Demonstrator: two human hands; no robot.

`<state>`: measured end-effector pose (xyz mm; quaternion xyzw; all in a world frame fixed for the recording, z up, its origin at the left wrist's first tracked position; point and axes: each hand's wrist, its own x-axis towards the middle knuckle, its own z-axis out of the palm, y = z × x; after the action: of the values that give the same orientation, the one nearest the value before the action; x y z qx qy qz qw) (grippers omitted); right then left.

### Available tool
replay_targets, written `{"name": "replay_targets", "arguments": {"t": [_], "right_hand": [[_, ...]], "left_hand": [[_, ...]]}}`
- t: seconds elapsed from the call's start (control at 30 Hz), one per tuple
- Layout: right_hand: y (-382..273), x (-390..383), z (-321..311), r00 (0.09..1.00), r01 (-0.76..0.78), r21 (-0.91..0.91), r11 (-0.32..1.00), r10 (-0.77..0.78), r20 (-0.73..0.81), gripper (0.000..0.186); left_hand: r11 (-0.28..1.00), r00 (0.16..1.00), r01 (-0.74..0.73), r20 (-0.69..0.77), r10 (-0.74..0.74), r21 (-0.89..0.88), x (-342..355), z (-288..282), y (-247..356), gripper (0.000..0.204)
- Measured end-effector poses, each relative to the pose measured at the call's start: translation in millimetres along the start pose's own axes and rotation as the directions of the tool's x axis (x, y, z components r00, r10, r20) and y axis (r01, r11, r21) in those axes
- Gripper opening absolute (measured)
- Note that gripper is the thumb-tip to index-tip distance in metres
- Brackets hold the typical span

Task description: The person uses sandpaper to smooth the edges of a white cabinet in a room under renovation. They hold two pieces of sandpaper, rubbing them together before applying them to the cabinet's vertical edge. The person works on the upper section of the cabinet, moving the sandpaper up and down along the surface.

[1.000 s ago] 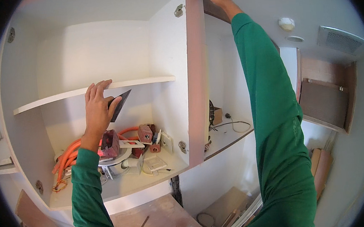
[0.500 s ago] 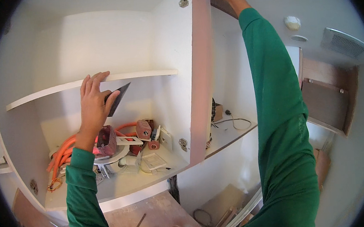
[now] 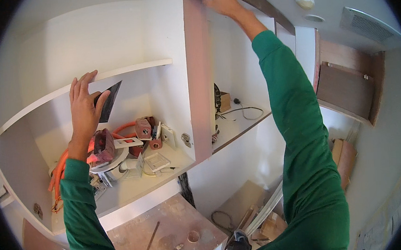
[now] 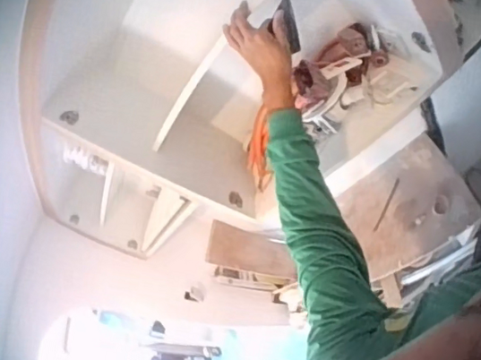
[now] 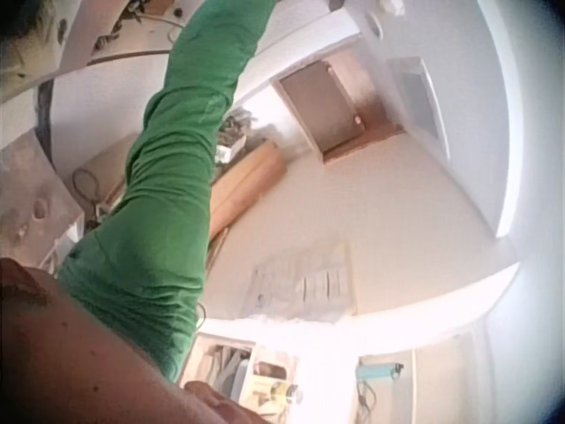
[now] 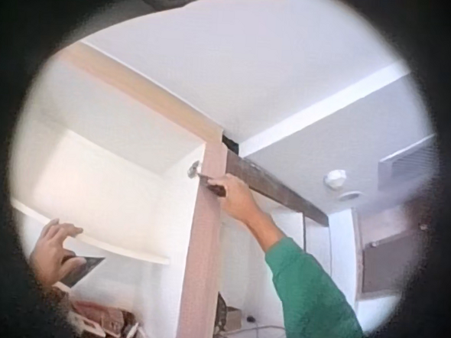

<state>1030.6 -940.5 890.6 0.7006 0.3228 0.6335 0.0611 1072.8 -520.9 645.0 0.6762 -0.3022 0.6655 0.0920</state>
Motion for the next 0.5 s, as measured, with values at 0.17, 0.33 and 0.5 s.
{"name": "replay_targets", "arguments": {"t": [0.17, 0.33, 0.5], "right_hand": [[-18, -39, 5, 0.999, 0.043, -0.164, 0.986, -0.046, -0.015, 0.044], [-55, -73, 10, 0.999, -0.035, -0.12, 0.992, 0.036, 0.001, 0.051], [-77, -105, 12, 0.998, -0.053, -0.097, 0.994, 0.056, 0.019, 0.052]], "left_hand": [[1.0, 1.0, 0.014, 0.017, -0.014, -0.015, 5, -2, 4, 0.038], [1.0, 0.999, 0.027, 0.029, -0.027, -0.013, 2, -1, 3, 0.039], [1.0, 0.999, 0.017, 0.032, -0.017, -0.001, 1, 4, -2, 0.041]]}}
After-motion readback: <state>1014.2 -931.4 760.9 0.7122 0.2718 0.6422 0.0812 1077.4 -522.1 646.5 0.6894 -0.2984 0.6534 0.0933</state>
